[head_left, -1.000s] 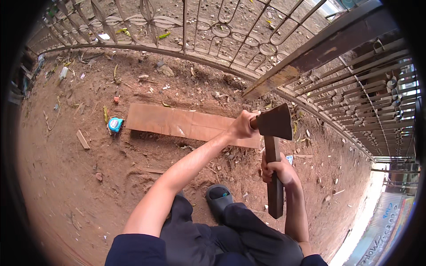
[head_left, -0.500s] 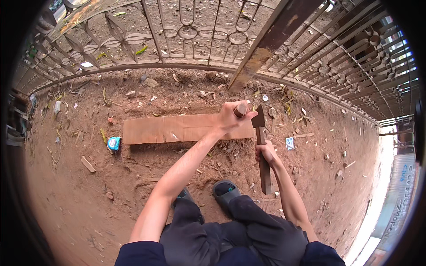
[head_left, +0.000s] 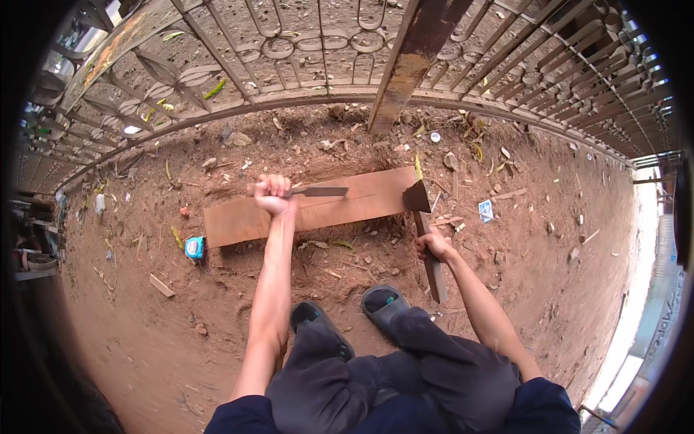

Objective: The person shapes a piece of wood by striking it with a hatchet while holding the wood upright on a support board.

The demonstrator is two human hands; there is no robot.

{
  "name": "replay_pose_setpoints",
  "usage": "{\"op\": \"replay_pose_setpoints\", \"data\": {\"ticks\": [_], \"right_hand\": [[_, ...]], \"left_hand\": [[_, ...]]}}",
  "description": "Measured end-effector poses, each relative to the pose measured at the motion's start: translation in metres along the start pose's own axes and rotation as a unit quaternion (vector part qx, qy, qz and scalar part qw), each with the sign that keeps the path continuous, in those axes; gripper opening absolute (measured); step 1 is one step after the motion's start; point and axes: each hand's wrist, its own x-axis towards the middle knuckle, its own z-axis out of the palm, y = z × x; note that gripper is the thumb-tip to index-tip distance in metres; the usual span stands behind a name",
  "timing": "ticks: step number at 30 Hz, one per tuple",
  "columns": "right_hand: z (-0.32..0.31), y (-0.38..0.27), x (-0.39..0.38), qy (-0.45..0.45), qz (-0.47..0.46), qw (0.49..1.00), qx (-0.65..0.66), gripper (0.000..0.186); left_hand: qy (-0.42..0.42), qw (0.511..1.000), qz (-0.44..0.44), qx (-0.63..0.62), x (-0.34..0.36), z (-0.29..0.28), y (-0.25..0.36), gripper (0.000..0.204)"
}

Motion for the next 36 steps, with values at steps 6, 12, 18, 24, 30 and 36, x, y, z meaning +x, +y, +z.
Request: {"op": "replay_pose_setpoints", "data": {"ticks": [6, 12, 18, 24, 30, 36], "right_hand": [[-0.014, -0.006, -0.002, -0.045, 0.011, 0.999, -0.011, 0.011], [-0.011, 0.002, 0.002, -0.067, 0.001, 0.997, 0.041, 0.011], [-0.006, 0.002, 0.0, -0.065, -0.016, 0.997, 0.046, 0.012], [-0.005, -0.007, -0.004, -0.069, 0.0, 0.997, 0.025, 0.013], [-0.012, 0.001, 0.003, -0.072, -0.002, 0.997, 0.036, 0.014], [-0.013, 0.002, 0.004, -0.075, -0.013, 0.997, 0.024, 0.014]], "left_hand": [[0.046, 0.995, 0.039, -0.076, -0.005, 0.023, 0.02, 0.025], [-0.081, 0.996, -0.033, -0.001, -0.02, 0.065, -0.048, 0.024], [-0.151, 0.985, -0.023, 0.079, -0.035, 0.079, -0.074, 0.025], [-0.172, 0.982, -0.035, 0.074, -0.033, 0.074, -0.07, 0.025], [-0.209, 0.972, -0.053, 0.095, -0.044, 0.089, -0.076, 0.022], [-0.243, 0.96, -0.063, 0.127, -0.066, 0.108, -0.098, 0.017]]}}
